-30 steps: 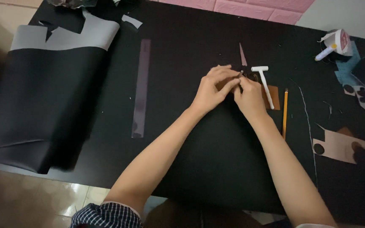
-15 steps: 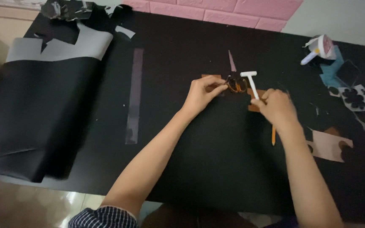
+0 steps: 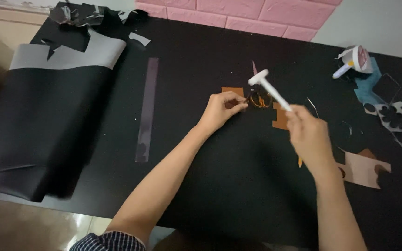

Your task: The person uses a small white mallet and a punch tool to create holes in various small pieces of brown leather on a black workbench.

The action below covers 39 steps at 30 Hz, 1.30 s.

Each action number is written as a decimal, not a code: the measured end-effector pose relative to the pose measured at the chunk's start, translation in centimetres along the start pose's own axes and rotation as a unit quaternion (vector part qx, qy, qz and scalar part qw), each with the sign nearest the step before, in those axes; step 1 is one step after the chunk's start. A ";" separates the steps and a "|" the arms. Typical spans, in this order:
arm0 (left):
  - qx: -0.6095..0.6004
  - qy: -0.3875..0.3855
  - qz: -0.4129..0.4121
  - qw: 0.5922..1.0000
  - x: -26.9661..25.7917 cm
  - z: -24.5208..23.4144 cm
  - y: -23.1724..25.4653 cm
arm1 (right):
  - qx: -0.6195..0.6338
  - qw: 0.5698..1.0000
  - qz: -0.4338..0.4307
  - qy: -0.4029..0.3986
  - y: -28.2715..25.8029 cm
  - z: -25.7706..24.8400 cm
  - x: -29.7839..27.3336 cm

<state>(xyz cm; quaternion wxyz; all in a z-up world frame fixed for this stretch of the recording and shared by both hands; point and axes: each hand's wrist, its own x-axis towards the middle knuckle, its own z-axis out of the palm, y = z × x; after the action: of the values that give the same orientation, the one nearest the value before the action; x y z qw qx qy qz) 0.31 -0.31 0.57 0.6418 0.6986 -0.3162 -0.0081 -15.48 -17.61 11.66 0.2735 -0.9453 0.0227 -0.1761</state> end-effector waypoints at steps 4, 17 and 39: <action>0.013 -0.001 -0.010 1.000 -0.2 0.0 0.0 | -0.040 0.999 -0.006 -0.015 -0.1 0.9 -0.2; -0.001 0.001 -0.020 1.000 0.0 0.0 0.1 | -0.069 0.997 -0.026 0.030 0.7 1.8 -0.4; -0.001 -0.014 0.011 1.000 -0.4 -0.2 0.4 | -0.108 0.994 -0.015 -0.012 2.4 1.5 -0.3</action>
<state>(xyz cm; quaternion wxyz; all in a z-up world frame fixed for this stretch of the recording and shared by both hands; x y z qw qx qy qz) -0.05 0.05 0.79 0.6380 0.6943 -0.3329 -0.0106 -15.12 -18.90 9.13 0.1677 -0.9715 0.0243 -0.1655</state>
